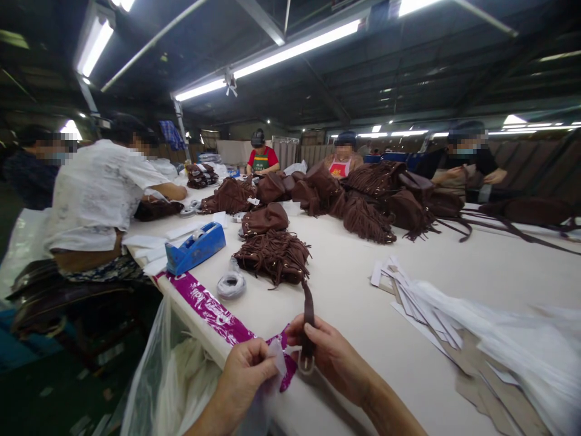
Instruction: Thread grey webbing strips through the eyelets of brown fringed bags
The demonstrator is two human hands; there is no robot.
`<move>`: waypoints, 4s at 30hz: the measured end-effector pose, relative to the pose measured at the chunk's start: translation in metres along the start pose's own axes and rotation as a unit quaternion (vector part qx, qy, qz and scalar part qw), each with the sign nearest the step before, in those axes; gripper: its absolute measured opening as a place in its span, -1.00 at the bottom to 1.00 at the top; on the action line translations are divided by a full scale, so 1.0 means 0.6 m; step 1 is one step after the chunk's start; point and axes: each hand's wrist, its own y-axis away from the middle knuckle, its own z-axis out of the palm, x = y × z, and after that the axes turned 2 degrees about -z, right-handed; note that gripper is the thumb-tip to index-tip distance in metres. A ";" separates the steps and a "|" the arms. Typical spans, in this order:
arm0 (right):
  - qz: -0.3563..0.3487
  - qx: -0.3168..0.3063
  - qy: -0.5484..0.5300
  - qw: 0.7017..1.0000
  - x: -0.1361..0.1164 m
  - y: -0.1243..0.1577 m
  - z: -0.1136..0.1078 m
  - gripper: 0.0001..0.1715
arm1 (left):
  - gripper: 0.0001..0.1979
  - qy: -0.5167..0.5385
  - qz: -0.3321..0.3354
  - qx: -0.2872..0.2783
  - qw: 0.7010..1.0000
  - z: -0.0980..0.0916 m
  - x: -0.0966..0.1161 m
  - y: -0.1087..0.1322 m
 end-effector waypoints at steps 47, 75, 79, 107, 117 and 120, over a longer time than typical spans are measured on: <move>-0.099 0.000 0.010 0.995 0.005 0.007 0.013 -0.47 | -0.50 0.140 -0.094 -0.029 0.985 0.053 0.005 0.007; 0.003 0.015 0.054 0.998 -0.013 0.001 -0.016 -0.36 | -0.46 0.252 -0.098 -0.048 0.962 0.081 -0.006 -0.033; 0.011 0.010 0.094 0.995 -0.019 0.000 -0.021 -0.45 | -0.44 0.249 -0.098 -0.037 0.963 0.080 -0.003 -0.030; 0.054 0.055 0.285 0.956 -0.047 0.017 -0.037 -0.82 | -0.47 0.172 -0.020 -0.018 0.985 0.087 -0.015 -0.033; 0.020 0.028 0.319 0.947 -0.040 0.019 -0.040 -0.85 | -0.57 0.168 -0.217 -0.193 0.942 0.047 -0.013 -0.006; 0.020 0.037 0.288 0.957 -0.030 0.013 -0.045 -0.80 | -0.57 0.206 -0.204 -0.164 0.943 0.049 -0.015 -0.012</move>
